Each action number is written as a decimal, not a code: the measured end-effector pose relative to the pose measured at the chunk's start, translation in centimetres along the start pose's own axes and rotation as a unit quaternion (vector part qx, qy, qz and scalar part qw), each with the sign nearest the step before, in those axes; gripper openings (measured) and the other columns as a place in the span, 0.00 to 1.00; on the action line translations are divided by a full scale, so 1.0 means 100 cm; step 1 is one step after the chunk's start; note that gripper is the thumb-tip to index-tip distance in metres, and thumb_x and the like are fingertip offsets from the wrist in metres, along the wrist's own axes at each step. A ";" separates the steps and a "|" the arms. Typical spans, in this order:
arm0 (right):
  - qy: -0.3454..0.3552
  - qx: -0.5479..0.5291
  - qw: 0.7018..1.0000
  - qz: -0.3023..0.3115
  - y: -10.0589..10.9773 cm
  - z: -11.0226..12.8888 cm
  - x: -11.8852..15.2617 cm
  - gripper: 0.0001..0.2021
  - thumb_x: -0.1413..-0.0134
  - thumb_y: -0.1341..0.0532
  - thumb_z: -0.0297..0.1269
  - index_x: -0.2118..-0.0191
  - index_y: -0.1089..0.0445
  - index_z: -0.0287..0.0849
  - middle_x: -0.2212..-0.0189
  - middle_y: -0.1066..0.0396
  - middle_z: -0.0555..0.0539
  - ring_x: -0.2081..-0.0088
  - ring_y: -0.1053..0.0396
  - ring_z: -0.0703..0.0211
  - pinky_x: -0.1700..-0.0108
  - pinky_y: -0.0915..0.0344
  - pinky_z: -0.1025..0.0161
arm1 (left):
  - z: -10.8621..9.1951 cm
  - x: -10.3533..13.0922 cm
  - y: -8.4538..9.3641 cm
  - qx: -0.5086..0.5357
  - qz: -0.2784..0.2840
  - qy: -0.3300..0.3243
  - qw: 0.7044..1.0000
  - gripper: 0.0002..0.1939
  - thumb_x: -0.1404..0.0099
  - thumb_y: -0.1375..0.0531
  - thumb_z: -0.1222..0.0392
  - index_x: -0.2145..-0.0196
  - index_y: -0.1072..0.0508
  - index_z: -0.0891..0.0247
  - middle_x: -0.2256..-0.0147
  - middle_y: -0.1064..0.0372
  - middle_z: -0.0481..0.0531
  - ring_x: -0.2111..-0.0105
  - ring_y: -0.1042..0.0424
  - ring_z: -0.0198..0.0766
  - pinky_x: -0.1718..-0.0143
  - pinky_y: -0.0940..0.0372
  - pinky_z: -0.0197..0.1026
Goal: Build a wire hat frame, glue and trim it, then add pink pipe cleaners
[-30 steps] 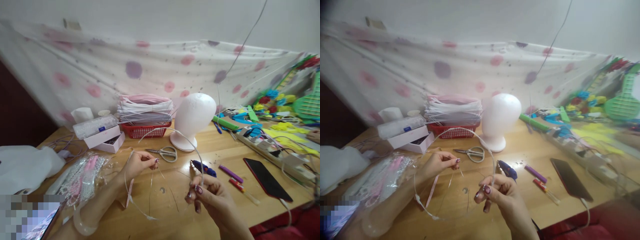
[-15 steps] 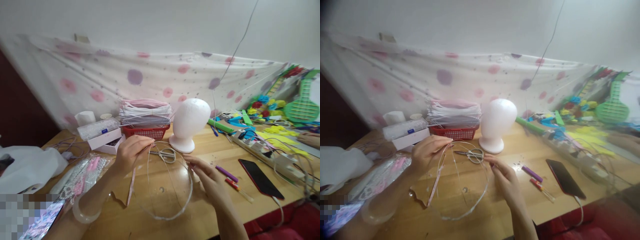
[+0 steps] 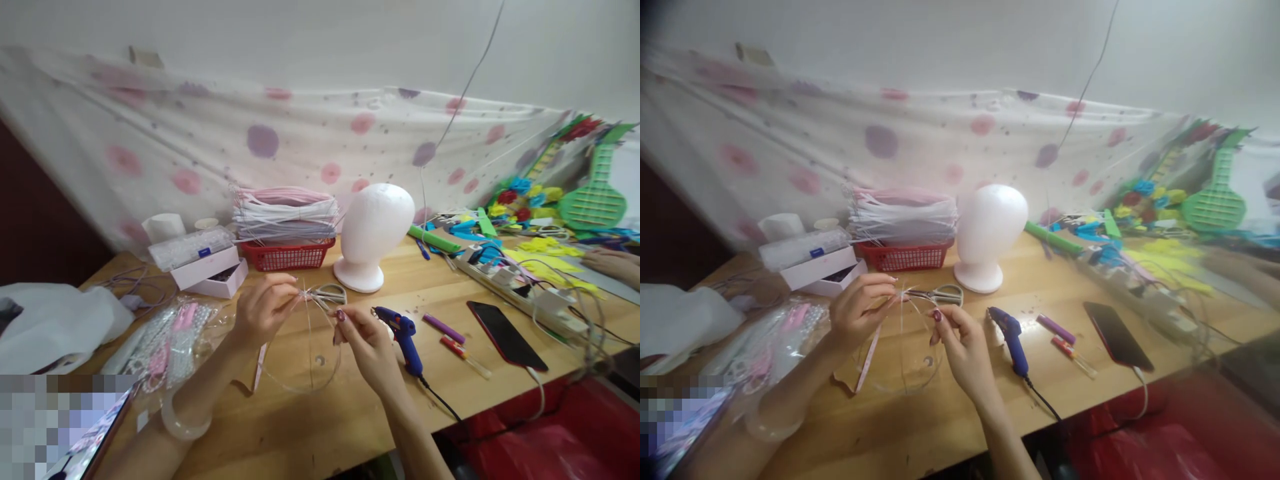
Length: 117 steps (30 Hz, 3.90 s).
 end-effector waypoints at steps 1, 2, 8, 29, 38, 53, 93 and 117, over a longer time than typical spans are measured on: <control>0.005 0.023 1.000 -0.012 0.000 -0.001 0.000 0.15 0.37 0.41 0.49 0.62 0.25 0.43 0.75 0.26 0.49 0.68 0.29 0.57 0.62 0.35 0.60 | 0.001 0.002 0.000 -0.002 -0.002 0.014 1.000 0.05 0.37 0.34 0.66 0.64 0.27 0.62 0.65 0.25 0.51 0.65 0.24 0.35 0.62 0.29 0.36; 0.010 0.043 0.999 -0.019 0.000 -0.002 0.001 0.15 0.37 0.41 0.50 0.63 0.24 0.44 0.71 0.24 0.48 0.64 0.27 0.54 0.58 0.35 0.59 | 0.002 0.003 0.000 -0.004 -0.004 0.029 1.000 0.06 0.38 0.33 0.67 0.65 0.28 0.63 0.66 0.27 0.50 0.66 0.25 0.35 0.63 0.30 0.36; 0.037 -0.004 0.999 0.002 -0.001 0.000 -0.007 0.17 0.33 0.46 0.49 0.65 0.24 0.47 0.62 0.22 0.46 0.55 0.27 0.52 0.51 0.35 0.56 | -0.003 0.005 -0.008 0.020 0.047 0.099 0.994 0.04 0.36 0.34 0.66 0.69 0.26 0.64 0.62 0.29 0.54 0.64 0.26 0.37 0.63 0.30 0.39; 0.080 0.185 0.977 -0.066 0.033 -0.004 -0.031 0.12 0.33 0.45 0.43 0.60 0.26 0.47 0.63 0.23 0.47 0.59 0.26 0.53 0.57 0.32 0.57 | 0.004 -0.002 -0.016 0.156 0.214 0.366 0.892 0.09 0.36 0.39 0.59 0.72 0.22 0.60 0.46 0.34 0.57 0.42 0.39 0.52 0.38 0.52 0.63; 0.097 0.195 0.967 0.135 0.021 -0.019 -0.058 0.11 0.33 0.46 0.42 0.54 0.28 0.46 0.56 0.25 0.44 0.52 0.28 0.51 0.49 0.31 0.53 | 0.026 0.018 -0.024 0.232 0.259 0.396 0.850 0.11 0.40 0.36 0.52 0.74 0.23 0.62 0.51 0.26 0.60 0.51 0.26 0.47 0.47 0.33 0.50; 0.151 0.330 0.915 0.175 0.005 -0.005 -0.023 0.36 0.40 0.39 0.51 0.30 0.51 0.50 0.30 0.52 0.38 0.29 0.56 0.39 0.33 0.52 0.34 | -0.022 0.095 -0.007 0.135 0.292 0.428 0.845 0.44 0.31 0.44 0.58 0.30 0.72 0.54 0.28 0.71 0.65 0.28 0.64 0.54 0.33 0.55 0.67; -0.189 0.016 0.977 -0.099 0.008 -0.042 0.016 0.25 0.41 0.45 0.61 0.77 0.41 0.45 0.79 0.43 0.53 0.75 0.44 0.61 0.73 0.46 0.64 | -0.030 0.086 -0.016 0.138 0.293 0.396 0.859 0.52 0.47 0.55 0.84 0.32 0.57 0.43 0.31 0.58 0.53 0.30 0.57 0.48 0.32 0.55 0.64; -0.246 -0.269 0.925 -0.111 0.010 -0.053 0.019 0.20 0.58 0.28 0.54 0.79 0.31 0.44 0.75 0.35 0.51 0.67 0.36 0.59 0.61 0.36 0.61 | -0.016 0.095 -0.017 0.182 0.327 0.458 0.806 0.46 0.46 0.53 0.81 0.32 0.53 0.55 0.31 0.52 0.57 0.31 0.51 0.49 0.30 0.56 0.62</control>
Point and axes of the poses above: each hand's wrist, its own x-axis away from the middle knuckle, its own y-axis out of the back of the hand, z = x × y, the point moved 1 cm from there along -x, towards the middle knuckle
